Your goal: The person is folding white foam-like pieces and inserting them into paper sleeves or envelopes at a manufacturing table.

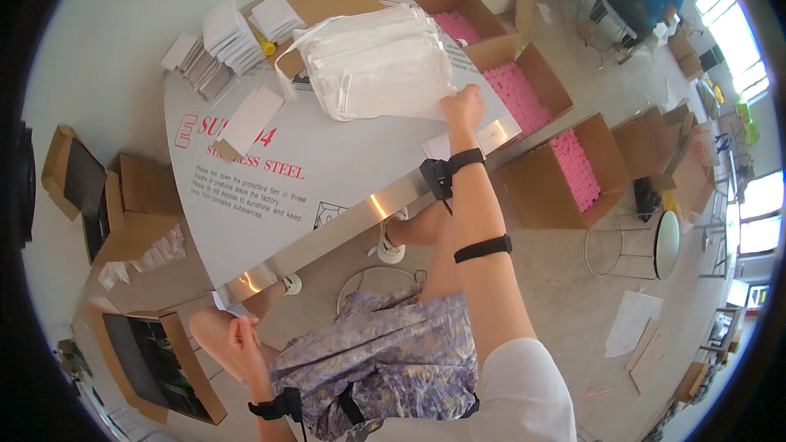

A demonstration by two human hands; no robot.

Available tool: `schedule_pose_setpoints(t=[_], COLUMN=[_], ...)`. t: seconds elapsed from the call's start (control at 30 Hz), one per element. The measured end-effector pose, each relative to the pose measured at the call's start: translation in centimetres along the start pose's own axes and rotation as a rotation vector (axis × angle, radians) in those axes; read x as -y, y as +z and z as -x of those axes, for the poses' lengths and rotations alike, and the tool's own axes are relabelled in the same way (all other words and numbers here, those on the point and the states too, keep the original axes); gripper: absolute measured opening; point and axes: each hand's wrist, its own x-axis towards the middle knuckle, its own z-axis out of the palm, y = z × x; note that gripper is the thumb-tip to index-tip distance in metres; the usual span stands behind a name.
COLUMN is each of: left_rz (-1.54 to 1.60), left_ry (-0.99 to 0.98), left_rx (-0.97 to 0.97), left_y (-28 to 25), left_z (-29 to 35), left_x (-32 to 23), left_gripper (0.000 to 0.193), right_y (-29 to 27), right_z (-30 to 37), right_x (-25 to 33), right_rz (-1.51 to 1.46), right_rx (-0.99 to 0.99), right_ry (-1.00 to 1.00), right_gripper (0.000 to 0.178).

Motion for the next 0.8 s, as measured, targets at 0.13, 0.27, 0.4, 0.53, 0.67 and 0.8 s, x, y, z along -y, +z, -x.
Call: schedule_pose_setpoints(t=[0.13, 0.27, 0.4, 0.53, 0.67, 0.8], left_rz=[-0.051, -0.131, -0.145, -0.296, -0.453, -0.408], left_ry=[-0.009, -0.008, 0.362, 0.796, 1.003, 0.541], left_rx=[0.091, 0.199, 0.249, 0.277, 0.193, 0.512], left_y=[2.2, 5.5, 10.5, 15.7, 20.5, 20.7], left_z=[0.7, 0.3, -1.3, -4.4, -7.4, -10.6], left_x=[-1.9, -5.7, -8.0, -14.3, -19.8, -18.6], left_gripper=[0.025, 0.02, 0.02, 0.068, 0.073, 0.044], right_y=[-1.6, -3.4, -5.8, -10.0, -14.2, -14.0], right_z=[1.1, 0.9, 1.8, 6.6, 10.9, 11.5], right_x=[0.8, 1.1, 3.8, 8.3, 11.2, 12.4], right_rz=[0.016, -0.174, -0.885, -1.009, -1.058, -1.101], right_rx=[0.119, 0.081, 0.407, 0.721, 1.024, 1.111], right_ry=[-0.06, -0.299, -0.514, -0.456, -0.542, -0.528], right_gripper=[0.042, 0.025, 0.012, 0.011, 0.013, 0.017])
